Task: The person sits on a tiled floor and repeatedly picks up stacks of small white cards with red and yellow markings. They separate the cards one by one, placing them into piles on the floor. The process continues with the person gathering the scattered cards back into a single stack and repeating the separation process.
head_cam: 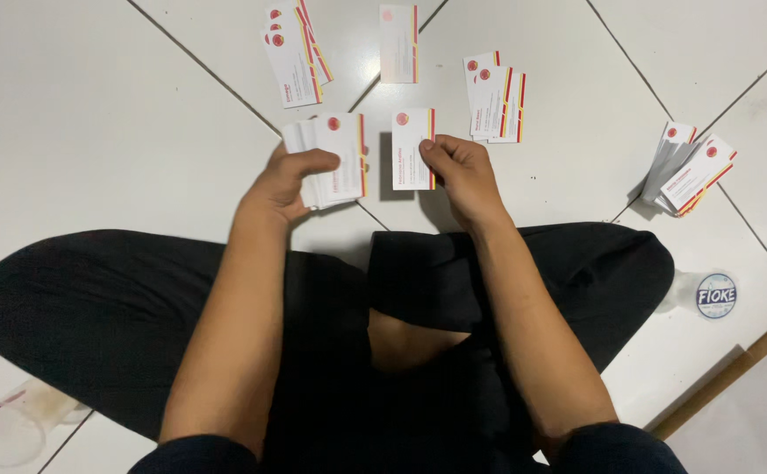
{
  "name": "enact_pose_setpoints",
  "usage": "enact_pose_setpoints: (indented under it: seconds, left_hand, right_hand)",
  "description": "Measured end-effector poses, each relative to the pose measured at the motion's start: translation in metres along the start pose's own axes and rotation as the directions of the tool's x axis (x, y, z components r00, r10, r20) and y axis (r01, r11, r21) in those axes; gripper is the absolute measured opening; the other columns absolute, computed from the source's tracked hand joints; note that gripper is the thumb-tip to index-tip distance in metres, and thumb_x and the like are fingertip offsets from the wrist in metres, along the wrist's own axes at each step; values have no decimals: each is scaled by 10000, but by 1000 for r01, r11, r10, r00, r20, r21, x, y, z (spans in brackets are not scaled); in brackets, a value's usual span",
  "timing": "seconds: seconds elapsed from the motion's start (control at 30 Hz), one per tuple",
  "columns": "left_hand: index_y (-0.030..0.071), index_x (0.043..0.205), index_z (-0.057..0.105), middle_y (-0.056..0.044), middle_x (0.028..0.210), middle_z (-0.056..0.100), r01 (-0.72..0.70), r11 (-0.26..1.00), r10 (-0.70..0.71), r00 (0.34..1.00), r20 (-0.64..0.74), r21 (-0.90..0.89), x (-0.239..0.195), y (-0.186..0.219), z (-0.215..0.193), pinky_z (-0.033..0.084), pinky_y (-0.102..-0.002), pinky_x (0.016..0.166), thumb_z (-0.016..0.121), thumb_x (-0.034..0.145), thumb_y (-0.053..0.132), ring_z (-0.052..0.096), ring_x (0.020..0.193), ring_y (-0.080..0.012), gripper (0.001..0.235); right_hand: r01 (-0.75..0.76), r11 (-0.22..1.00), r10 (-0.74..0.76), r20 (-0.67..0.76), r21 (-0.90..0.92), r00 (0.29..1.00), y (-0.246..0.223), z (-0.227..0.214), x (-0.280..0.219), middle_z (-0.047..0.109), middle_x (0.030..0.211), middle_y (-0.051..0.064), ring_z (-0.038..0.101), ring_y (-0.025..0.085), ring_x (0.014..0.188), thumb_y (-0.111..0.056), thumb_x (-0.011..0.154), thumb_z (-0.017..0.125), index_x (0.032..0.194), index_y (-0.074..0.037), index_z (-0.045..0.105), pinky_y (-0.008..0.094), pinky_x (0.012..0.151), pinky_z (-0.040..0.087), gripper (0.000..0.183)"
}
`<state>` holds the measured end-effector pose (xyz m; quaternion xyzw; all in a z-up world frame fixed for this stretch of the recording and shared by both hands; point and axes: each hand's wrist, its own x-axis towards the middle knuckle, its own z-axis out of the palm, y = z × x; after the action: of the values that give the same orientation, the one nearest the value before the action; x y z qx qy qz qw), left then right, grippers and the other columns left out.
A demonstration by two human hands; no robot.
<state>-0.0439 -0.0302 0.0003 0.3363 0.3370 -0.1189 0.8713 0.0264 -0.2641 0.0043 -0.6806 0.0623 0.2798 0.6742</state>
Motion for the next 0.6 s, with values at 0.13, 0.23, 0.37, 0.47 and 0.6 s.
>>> enact_pose_setpoints:
  seconds: [0.13,0.23,0.37,0.47,0.6]
  left_hand:
    - [82,1253,640,-66,1020,714,-71,990,83,993,-89,124,-42,46,16,604,-433,891,757,616,-80,738,963,-310,668]
    - [75,1312,613,-83,1045,688,-106,952,146,982,-119,288,-66,63,24,607,-424,877,795,601,-61,710,991,-290,746]
    - [120,1198,685,-16,967,691,-173,948,181,983,-7,266,-62,55,15,590,-340,862,807,552,-65,701,925,-205,683]
    - [130,1176,701,-30,966,703,-218,948,199,975,101,233,-46,43,11,577,-344,875,821,567,-62,693,930,-210,649]
    - [121,1220,692,-89,1021,737,-234,947,181,954,238,219,-12,20,-13,600,-366,900,864,591,-84,733,962,-241,683]
  right_hand:
    - [9,998,-6,47,-65,999,13,14,6,450,570,-55,392,37,552,-175,1016,673,771,-108,663,171,564,316,254]
    - [-11,990,18,53,-138,998,33,22,11,553,589,-1,492,75,576,-216,961,763,905,-33,746,193,581,384,192]
    - [-29,961,39,32,-274,999,51,25,22,683,700,54,604,115,662,-186,901,796,1035,-5,745,239,656,477,231]
    - [-7,835,-8,-25,-550,1000,9,39,13,748,844,116,697,256,830,-301,891,808,1104,-2,747,351,757,552,372]
    - [74,671,-261,-142,-738,955,-2,30,-7,736,1060,172,705,353,1004,-496,969,769,1189,-34,737,449,828,588,513]
